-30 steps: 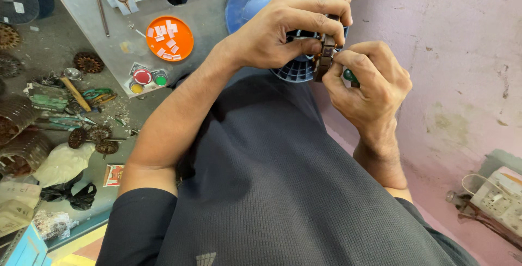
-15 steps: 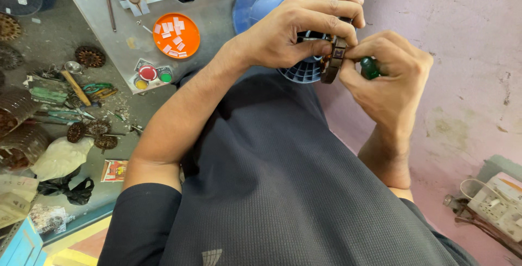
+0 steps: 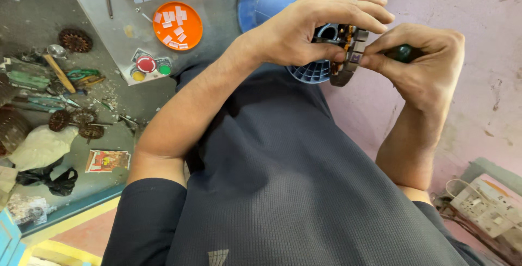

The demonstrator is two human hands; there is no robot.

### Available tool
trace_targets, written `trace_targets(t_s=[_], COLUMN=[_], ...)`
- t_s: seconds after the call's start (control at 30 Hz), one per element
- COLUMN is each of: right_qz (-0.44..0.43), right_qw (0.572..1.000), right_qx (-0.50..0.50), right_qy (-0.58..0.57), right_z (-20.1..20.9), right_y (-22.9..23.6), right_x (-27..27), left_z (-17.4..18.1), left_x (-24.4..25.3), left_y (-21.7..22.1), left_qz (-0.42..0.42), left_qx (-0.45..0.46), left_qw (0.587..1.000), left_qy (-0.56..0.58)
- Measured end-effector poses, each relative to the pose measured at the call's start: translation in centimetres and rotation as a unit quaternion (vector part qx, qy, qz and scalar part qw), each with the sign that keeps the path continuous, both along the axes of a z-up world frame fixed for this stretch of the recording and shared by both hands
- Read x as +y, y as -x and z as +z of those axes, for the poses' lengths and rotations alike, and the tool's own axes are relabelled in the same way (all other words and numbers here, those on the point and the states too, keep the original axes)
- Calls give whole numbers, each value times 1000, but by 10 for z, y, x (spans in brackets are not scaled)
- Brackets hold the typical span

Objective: The person inserts small white plastic spacers into the slots of a motor stator using a screwdriver and then scissors. They retrieve the spacers from a plastic container and place them one by one into the stator slots.

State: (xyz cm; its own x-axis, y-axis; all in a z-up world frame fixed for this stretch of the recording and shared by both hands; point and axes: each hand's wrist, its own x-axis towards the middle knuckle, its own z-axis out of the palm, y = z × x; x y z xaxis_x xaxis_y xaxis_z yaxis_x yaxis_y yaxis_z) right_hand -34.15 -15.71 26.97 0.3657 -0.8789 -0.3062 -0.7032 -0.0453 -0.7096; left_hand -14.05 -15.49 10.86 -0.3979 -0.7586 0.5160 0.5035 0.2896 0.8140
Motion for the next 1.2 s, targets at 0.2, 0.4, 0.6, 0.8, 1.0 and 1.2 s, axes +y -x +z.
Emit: trace_targets(t_s=[0.2, 0.4, 0.6, 0.8, 1.0, 1.2], right_qz=[-29, -95, -145, -195, -191, -206], right_qw=[999, 995, 984, 955, 968, 976], right_qx=[25, -11, -95, -225, -132, -67], right_qy=[-2, 1, 35, 5, 96, 9], right_z=[-1, -19, -35, -27, -58, -169], right_y=[-5, 7, 13, 16, 62, 110], right_x=[0, 22, 42, 40, 43, -26], left_z=[4, 15, 17, 8, 13, 32], left_x=[2, 10, 10, 12, 17, 24], left_y=[-1, 10, 6, 0, 12, 12], left_qz=[32, 48, 65, 54, 124, 165], left_qx=[30, 22, 6, -12, -120, -149], left_qw=[999, 997, 998, 998, 985, 974], left_qy=[23, -51, -15, -33, 7, -32])
